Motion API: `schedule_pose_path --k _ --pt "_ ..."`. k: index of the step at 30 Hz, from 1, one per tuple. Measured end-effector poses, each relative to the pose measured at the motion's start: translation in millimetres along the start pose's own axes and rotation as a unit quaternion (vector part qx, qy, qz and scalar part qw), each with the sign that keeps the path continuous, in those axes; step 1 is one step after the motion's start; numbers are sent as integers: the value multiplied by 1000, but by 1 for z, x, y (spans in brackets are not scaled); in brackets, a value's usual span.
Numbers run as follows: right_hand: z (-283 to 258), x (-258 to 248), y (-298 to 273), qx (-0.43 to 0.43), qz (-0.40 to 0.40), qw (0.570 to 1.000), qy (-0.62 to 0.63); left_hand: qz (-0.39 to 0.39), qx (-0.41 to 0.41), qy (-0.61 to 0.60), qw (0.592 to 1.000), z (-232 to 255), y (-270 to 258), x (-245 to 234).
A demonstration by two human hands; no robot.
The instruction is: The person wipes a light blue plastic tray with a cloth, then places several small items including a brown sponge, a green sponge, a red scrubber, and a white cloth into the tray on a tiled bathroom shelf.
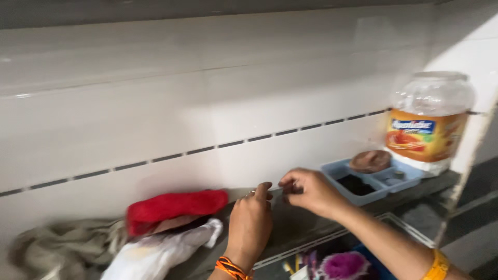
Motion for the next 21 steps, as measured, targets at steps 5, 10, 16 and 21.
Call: schedule_pose_path --k 5,10,16,21 --pt "34 -117 -18 48 89 990 -102 -7 81 -76 994 50 27 44" --pt "79 -222 -38 99 104 982 -123 -65 125 -61 988 114 57 107" --pt "128 -265 -61 140 62 981 -123 -17 226 -113 967 172 81 172" --pt "144 -255 -64 165 25 973 -160 -40 174 -54 982 174 95 214"
Point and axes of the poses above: each hand's wrist, its own y-axis towards the middle knuckle, its own x-axis out of the palm, z = x × y, the point moved 4 cm from there along y, towards the middle knuckle, and after that the axes turned 5 degrees about -y, right-handed, at the moved point
